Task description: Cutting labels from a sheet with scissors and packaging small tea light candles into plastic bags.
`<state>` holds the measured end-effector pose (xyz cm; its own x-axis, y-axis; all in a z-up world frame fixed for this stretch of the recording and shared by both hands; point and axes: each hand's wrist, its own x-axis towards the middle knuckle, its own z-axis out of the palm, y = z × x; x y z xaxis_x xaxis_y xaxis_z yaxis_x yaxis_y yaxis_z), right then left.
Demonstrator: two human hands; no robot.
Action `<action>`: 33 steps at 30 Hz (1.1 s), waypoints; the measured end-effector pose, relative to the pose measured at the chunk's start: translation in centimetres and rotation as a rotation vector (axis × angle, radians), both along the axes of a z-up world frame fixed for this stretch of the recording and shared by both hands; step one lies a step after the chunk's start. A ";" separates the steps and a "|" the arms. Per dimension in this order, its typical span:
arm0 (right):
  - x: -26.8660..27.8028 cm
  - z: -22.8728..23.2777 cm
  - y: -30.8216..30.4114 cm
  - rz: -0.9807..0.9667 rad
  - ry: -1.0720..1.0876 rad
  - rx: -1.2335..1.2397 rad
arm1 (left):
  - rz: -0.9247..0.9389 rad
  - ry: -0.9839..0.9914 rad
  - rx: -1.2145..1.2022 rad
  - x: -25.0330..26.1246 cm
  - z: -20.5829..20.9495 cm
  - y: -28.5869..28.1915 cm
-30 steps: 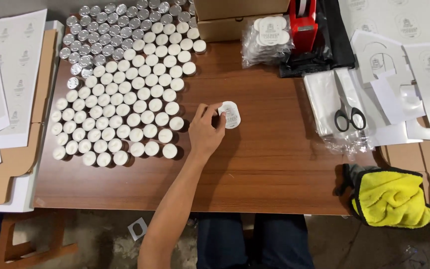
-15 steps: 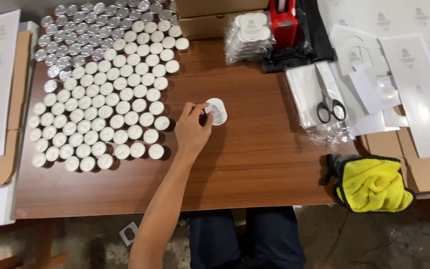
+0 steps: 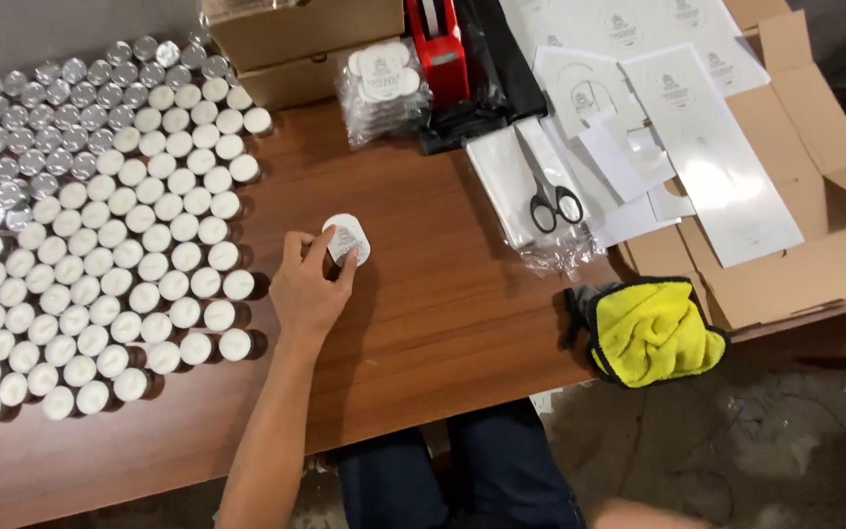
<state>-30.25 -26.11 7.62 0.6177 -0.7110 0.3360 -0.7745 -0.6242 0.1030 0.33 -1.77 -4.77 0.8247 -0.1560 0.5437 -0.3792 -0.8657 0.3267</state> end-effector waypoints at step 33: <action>15.7 -2.3 -8.2 0.771 -0.417 1.218 | 0.262 0.358 0.339 -2.7 3.4 11.3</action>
